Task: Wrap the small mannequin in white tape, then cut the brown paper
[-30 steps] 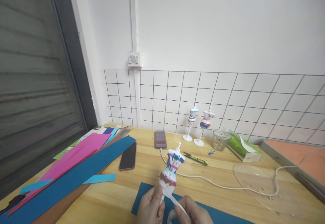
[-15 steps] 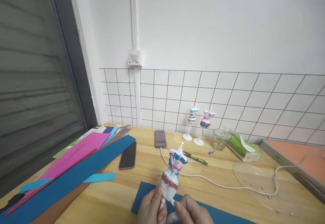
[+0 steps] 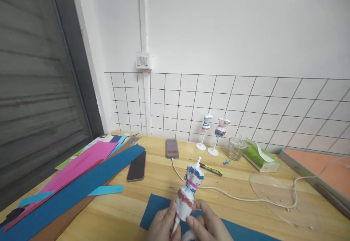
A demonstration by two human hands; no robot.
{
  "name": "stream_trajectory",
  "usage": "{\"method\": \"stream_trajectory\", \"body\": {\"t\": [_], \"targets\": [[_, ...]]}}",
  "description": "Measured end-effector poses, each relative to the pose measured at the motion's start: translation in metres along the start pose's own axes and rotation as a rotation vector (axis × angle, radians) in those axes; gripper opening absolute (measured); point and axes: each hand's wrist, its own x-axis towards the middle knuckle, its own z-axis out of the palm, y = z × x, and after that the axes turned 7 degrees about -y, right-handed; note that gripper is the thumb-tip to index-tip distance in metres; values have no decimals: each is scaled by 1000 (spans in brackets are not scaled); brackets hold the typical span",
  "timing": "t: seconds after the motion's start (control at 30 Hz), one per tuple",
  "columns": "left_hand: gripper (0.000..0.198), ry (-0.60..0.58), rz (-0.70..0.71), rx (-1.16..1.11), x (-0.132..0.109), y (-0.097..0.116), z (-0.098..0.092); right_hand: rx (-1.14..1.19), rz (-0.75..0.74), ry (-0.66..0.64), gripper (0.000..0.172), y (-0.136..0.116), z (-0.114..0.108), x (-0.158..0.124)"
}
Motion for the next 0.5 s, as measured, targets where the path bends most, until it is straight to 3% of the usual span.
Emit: {"method": "stream_trajectory", "body": {"t": [0.13, 0.23, 0.3, 0.4, 0.5], "targets": [[64, 6, -56, 17, 1, 0, 1, 171, -1, -77, 70, -5, -1, -2], [64, -67, -148, -53, 5, -4, 1, 332, -123, -248, 58, -12, -2, -5], [64, -124, -181, -90, 8, -7, 1, 377, -159, -280, 53, -9, -2, -5], [60, -98, -166, -173, 9, -9, 1, 260, -62, -147, 57, 6, -1, 0], [60, -30, -42, -277, 7, -13, 3, 142, 12, -13, 60, 19, -1, 6]]}}
